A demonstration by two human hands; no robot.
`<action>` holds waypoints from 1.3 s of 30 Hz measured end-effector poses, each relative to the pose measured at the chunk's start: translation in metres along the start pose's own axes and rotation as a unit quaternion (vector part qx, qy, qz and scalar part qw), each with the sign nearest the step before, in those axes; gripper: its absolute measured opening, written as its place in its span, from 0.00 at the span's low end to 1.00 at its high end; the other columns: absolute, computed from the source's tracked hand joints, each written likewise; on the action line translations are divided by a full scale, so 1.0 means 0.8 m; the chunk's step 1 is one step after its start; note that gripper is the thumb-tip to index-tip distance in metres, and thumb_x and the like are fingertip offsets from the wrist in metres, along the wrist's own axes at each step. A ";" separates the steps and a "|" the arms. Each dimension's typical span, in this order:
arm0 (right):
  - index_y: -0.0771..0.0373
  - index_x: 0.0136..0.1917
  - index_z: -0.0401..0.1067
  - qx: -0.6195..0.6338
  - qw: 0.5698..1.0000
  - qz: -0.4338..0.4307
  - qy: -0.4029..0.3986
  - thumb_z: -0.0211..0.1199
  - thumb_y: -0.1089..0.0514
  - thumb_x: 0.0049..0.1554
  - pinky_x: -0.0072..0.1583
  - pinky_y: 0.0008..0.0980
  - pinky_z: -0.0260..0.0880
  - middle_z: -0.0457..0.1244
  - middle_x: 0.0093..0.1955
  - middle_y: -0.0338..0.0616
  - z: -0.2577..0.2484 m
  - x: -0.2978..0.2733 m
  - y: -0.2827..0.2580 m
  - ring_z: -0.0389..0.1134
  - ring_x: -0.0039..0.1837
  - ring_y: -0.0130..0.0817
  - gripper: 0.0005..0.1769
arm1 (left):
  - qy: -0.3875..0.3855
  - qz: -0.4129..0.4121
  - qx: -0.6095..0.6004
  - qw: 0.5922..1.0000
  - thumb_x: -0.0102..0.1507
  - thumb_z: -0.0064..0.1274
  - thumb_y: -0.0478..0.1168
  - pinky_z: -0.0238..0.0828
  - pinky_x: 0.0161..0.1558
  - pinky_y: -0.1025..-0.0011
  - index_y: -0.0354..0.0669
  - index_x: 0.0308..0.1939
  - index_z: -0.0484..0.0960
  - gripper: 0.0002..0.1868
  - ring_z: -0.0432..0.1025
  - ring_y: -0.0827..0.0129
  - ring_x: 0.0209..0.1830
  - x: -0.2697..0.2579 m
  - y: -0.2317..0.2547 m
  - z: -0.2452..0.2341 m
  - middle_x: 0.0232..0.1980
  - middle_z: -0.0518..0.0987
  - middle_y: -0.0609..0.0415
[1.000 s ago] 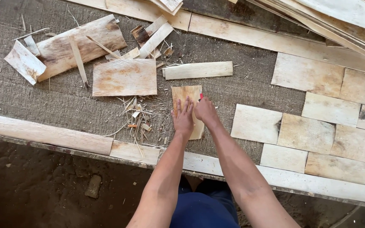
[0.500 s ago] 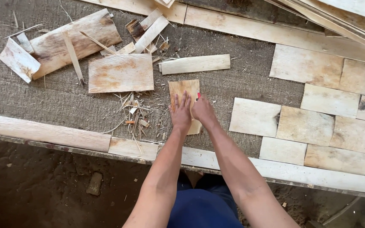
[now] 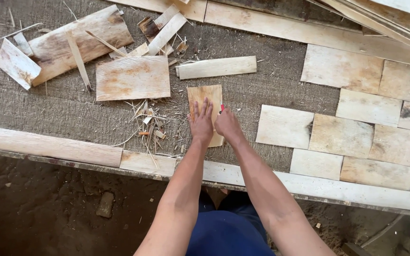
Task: The person uses a red utility knife to trim and shape a small rectangular wooden plank on a workbench. They repeatedly scrape the edges and surfaces, remove thin shavings, and place the finished piece among other similar planks.
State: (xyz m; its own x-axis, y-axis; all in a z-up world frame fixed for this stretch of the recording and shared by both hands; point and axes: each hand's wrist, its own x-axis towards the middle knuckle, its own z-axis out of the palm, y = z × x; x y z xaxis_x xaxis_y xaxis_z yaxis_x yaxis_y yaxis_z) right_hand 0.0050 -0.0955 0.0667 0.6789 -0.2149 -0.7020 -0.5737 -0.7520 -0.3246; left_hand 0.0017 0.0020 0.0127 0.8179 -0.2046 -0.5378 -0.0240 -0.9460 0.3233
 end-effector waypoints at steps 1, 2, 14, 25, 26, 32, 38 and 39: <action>0.75 0.66 0.58 0.000 1.000 0.002 0.000 0.44 0.51 0.64 0.63 0.60 0.70 0.65 0.59 0.72 0.001 -0.005 0.000 0.67 0.65 0.69 0.26 | -0.002 0.001 0.000 1.000 0.68 0.46 0.31 0.43 0.75 0.33 0.66 0.81 0.47 0.42 0.28 0.56 0.85 -0.003 0.000 0.000 0.86 0.33 0.73; 0.75 0.66 0.59 0.008 1.000 0.001 -0.002 0.44 0.51 0.64 0.63 0.60 0.70 0.66 0.59 0.72 0.003 -0.011 0.001 0.67 0.65 0.70 0.26 | -0.002 0.000 -0.003 1.000 0.68 0.45 0.33 0.43 0.75 0.33 0.66 0.81 0.47 0.41 0.28 0.56 0.85 -0.006 0.000 0.001 0.86 0.33 0.74; 0.74 0.65 0.60 0.021 1.000 0.012 0.000 0.43 0.50 0.64 0.63 0.60 0.70 0.66 0.59 0.72 0.015 -0.024 0.012 0.68 0.64 0.69 0.26 | 0.009 -0.007 -0.013 1.000 0.68 0.51 0.44 0.41 0.75 0.32 0.65 0.81 0.49 0.40 0.27 0.56 0.85 0.008 -0.005 0.013 0.85 0.32 0.74; 0.72 0.65 0.59 0.026 0.999 0.021 -0.008 0.43 0.49 0.65 0.64 0.58 0.69 0.65 0.60 0.71 0.008 -0.062 0.014 0.67 0.66 0.69 0.25 | 0.005 -0.005 0.000 1.000 0.53 0.71 0.38 0.42 0.75 0.33 0.66 0.81 0.48 0.60 0.28 0.55 0.85 0.029 -0.016 0.038 0.85 0.32 0.75; 0.74 0.64 0.60 0.036 0.999 0.022 -0.012 0.43 0.49 0.64 0.64 0.59 0.69 0.65 0.60 0.72 0.011 -0.066 0.013 0.67 0.66 0.69 0.26 | 0.010 -0.007 0.005 1.000 0.51 0.72 0.37 0.43 0.75 0.33 0.66 0.81 0.48 0.62 0.28 0.54 0.85 0.027 -0.017 0.036 0.85 0.32 0.75; 0.74 0.63 0.61 0.052 0.998 0.023 -0.016 0.43 0.48 0.64 0.63 0.60 0.68 0.66 0.59 0.73 0.010 -0.093 0.026 0.67 0.66 0.69 0.26 | 0.018 -0.004 0.013 1.000 0.50 0.74 0.38 0.45 0.74 0.33 0.66 0.81 0.49 0.62 0.31 0.55 0.85 0.016 -0.010 0.030 0.85 0.33 0.74; 0.73 0.65 0.61 0.033 0.998 0.034 -0.031 0.42 0.47 0.65 0.64 0.59 0.68 0.66 0.60 0.72 0.019 -0.103 0.037 0.67 0.67 0.67 0.28 | 0.022 0.001 0.018 1.000 0.53 0.72 0.40 0.45 0.75 0.33 0.65 0.81 0.49 0.60 0.31 0.55 0.85 0.010 -0.006 0.017 0.85 0.34 0.73; 0.74 0.65 0.62 0.037 0.998 0.031 -0.033 0.41 0.48 0.66 0.63 0.60 0.68 0.66 0.60 0.73 0.019 -0.104 0.036 0.66 0.67 0.68 0.27 | 0.027 0.003 0.022 0.999 0.53 0.72 0.41 0.45 0.75 0.33 0.64 0.81 0.49 0.60 0.31 0.55 0.85 0.012 -0.006 0.014 0.85 0.34 0.72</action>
State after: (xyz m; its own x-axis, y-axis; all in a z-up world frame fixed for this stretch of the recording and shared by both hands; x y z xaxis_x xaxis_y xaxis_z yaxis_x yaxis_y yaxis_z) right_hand -0.0752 -0.0902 0.1061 0.6106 -0.2155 -0.7620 -0.6474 -0.6900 -0.3237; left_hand 0.0036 0.0016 -0.0026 0.8472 -0.1971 -0.4934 -0.0526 -0.9552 0.2914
